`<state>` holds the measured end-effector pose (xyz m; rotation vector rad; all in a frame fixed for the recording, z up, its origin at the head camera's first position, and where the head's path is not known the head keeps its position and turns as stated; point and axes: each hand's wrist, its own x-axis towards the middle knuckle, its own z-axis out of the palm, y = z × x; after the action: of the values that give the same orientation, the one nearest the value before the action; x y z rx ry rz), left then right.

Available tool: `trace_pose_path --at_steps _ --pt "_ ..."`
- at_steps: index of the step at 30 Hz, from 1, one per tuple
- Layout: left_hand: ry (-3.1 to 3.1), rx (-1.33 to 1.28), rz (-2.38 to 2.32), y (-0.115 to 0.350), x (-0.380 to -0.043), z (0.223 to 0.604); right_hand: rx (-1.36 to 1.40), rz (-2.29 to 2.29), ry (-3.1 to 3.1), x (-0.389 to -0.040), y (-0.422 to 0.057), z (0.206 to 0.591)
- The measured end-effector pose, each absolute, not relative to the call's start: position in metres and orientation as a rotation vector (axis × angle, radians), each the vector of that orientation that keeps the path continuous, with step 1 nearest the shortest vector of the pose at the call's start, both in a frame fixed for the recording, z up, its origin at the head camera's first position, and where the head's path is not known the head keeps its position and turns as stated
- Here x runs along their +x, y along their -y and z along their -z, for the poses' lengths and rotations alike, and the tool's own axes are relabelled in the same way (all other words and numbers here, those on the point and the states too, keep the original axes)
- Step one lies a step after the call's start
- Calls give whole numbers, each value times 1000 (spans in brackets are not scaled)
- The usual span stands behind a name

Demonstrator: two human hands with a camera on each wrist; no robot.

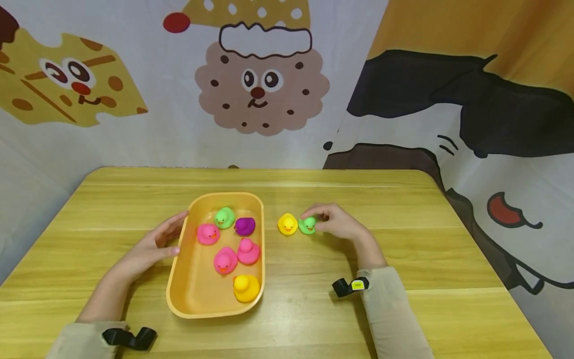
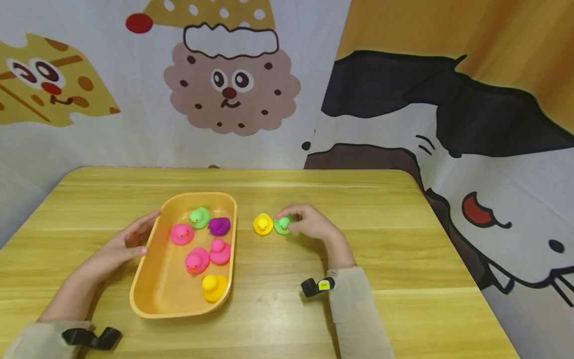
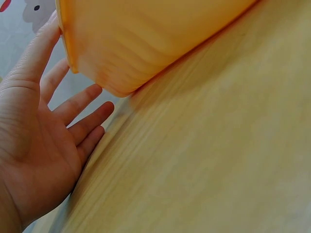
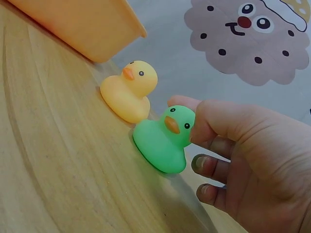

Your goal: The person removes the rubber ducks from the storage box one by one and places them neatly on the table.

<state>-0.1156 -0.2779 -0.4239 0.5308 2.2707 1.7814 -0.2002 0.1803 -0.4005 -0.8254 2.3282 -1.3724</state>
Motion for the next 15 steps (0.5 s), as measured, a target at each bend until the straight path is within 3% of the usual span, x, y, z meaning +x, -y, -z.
trace_pose_path --at_steps 15 --pt "-2272 559 -1789 277 -114 424 -780 1424 -2372 -193 -179 381"
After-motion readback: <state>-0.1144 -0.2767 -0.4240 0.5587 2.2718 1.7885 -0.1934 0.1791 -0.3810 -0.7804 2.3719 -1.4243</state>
